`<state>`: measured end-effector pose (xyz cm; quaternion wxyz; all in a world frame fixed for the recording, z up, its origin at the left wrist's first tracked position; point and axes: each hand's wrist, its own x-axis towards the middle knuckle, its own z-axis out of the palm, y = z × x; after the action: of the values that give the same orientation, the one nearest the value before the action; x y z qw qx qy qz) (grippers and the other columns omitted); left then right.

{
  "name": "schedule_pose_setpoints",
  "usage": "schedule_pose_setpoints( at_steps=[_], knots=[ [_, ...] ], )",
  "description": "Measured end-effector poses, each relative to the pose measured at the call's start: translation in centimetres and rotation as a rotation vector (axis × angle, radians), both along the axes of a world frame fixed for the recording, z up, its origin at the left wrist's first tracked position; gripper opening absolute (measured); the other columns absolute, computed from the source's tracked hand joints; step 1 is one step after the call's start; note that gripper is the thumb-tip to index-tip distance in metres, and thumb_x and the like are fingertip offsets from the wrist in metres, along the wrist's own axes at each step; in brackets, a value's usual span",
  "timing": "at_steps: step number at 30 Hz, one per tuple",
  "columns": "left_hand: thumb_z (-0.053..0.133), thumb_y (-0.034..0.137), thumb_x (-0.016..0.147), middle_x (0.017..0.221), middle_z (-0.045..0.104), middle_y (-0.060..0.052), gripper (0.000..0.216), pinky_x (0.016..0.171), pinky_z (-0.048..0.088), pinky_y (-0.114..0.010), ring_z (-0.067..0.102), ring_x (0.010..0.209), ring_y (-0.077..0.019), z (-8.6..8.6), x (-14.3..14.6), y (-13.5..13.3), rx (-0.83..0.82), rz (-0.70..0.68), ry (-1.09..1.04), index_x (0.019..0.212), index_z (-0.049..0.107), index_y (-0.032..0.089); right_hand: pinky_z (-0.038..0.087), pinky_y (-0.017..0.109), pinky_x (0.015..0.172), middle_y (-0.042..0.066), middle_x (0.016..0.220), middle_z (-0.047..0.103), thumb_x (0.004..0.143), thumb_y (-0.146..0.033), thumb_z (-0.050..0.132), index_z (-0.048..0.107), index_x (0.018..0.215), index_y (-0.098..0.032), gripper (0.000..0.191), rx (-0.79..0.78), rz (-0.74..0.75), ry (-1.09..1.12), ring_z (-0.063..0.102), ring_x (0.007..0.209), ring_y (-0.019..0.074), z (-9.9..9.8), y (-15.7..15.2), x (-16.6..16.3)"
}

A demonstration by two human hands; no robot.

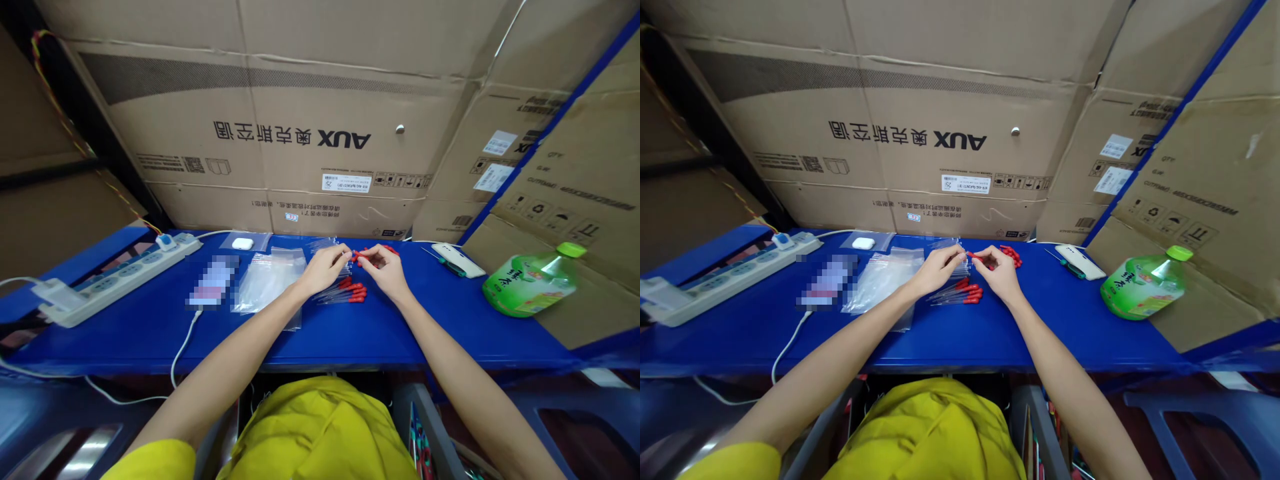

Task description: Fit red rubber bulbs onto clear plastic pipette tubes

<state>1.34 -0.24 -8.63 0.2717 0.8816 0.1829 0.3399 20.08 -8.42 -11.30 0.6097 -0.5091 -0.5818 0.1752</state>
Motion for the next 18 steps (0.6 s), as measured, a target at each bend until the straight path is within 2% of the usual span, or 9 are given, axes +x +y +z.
schedule_pose_setpoints(
  at_steps=[9,18],
  knots=[
    [0.05,0.042,0.105,0.087,0.071,-0.006,0.037,0.076,0.047,-0.032,0.06,0.08,-0.0189,0.47,-0.45,0.49,0.056,-0.022,-0.021,0.101,0.079,0.019,0.06,0.038,0.074,0.003,0.082,0.074,0.078,-0.052,0.083,0.069,0.088,-0.024,0.033,0.009,0.05,0.13,0.07,0.075,0.0205,0.19,-0.2,-0.41],
    [0.053,0.039,0.104,0.089,0.07,-0.007,0.033,0.081,0.049,-0.034,0.062,0.085,-0.0196,0.14,-0.52,0.95,0.072,-0.048,0.002,0.107,0.08,0.021,0.063,0.04,0.072,0.002,0.076,0.073,0.074,-0.051,0.087,0.07,0.081,-0.024,0.033,-0.002,0.084,0.158,0.072,0.069,0.0207,0.61,-0.52,-0.95]
  ],
)
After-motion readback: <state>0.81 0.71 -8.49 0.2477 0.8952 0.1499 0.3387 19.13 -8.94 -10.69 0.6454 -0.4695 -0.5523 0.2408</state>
